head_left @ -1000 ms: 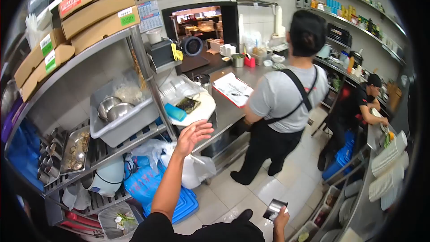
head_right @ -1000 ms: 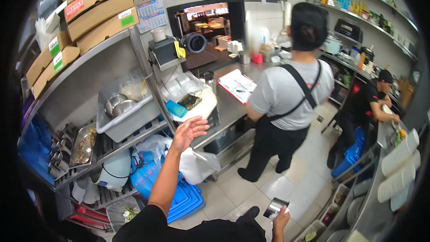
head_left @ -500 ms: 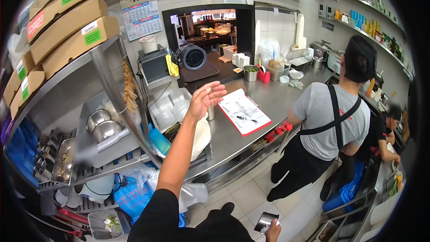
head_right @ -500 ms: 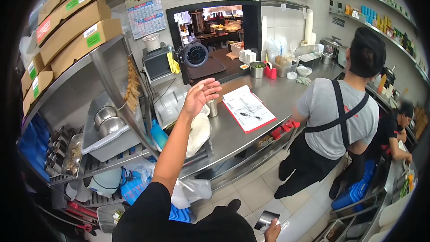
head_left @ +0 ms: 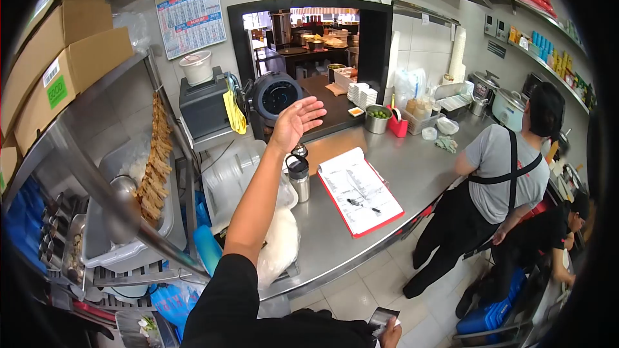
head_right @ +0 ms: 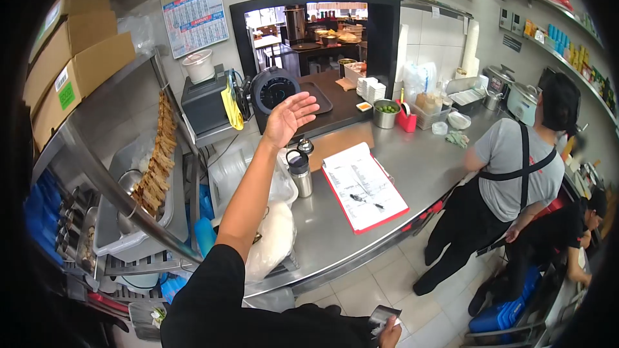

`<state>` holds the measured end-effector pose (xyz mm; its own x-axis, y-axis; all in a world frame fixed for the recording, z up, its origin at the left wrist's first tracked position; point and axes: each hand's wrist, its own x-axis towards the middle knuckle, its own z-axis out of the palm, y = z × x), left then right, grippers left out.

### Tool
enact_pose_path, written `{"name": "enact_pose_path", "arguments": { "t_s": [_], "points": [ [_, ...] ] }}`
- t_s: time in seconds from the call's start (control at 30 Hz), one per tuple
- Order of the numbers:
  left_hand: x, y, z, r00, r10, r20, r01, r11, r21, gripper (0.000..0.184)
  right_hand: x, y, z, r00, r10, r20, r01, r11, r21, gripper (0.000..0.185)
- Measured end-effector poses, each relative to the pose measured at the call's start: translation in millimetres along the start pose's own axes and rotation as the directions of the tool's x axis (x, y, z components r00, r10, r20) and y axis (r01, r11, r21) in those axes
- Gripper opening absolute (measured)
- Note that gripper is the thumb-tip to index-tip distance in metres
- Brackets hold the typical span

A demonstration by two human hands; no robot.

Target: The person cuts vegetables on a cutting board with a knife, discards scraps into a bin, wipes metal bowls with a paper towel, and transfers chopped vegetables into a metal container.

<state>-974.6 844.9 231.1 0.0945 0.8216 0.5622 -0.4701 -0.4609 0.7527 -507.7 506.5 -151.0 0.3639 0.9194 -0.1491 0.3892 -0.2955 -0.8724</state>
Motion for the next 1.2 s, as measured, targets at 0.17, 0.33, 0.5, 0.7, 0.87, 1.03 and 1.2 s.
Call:
{"name": "enact_pose_path", "arguments": {
  "t_s": [0.17,0.33,0.5,0.7,0.87,1.03,1.2],
  "points": [
    [5,-3,-17,1.0,0.003,-0.029,-0.002,1.0,0.008,0.05,33,-45,4,0.972,-0.212,0.099,0.224,0.966,-0.127,0.066],
    [3,-5,-18,0.996,-0.021,-0.082,0.021,1.0,0.0,0.043,59,-60,6,0.95,-0.177,0.256,0.236,0.947,-0.218,0.062],
    [-2,-9,-19,0.991,-0.049,-0.124,0.054,0.998,0.044,0.044,82,-53,2,0.931,-0.104,0.351,0.189,0.958,-0.216,0.06],
    [-13,-12,-19,0.986,-0.083,-0.147,0.094,0.993,0.068,0.044,90,-57,-1,0.9,-0.155,0.407,0.252,0.948,-0.197,0.06],
    [-24,-14,-19,0.981,-0.091,-0.174,0.104,0.993,0.065,0.044,91,-59,-3,0.891,-0.238,0.387,0.336,0.918,-0.209,0.06],
    [-35,-11,-10,0.972,-0.107,-0.21,0.126,0.989,0.081,0.047,89,-73,-11,0.865,-0.139,0.482,0.267,0.941,-0.207,0.058],
    [-43,-14,10,0.969,-0.094,-0.23,0.124,0.985,0.122,0.043,91,-48,-12,0.83,-0.364,0.422,0.466,0.869,-0.166,0.056]
  ]
}}
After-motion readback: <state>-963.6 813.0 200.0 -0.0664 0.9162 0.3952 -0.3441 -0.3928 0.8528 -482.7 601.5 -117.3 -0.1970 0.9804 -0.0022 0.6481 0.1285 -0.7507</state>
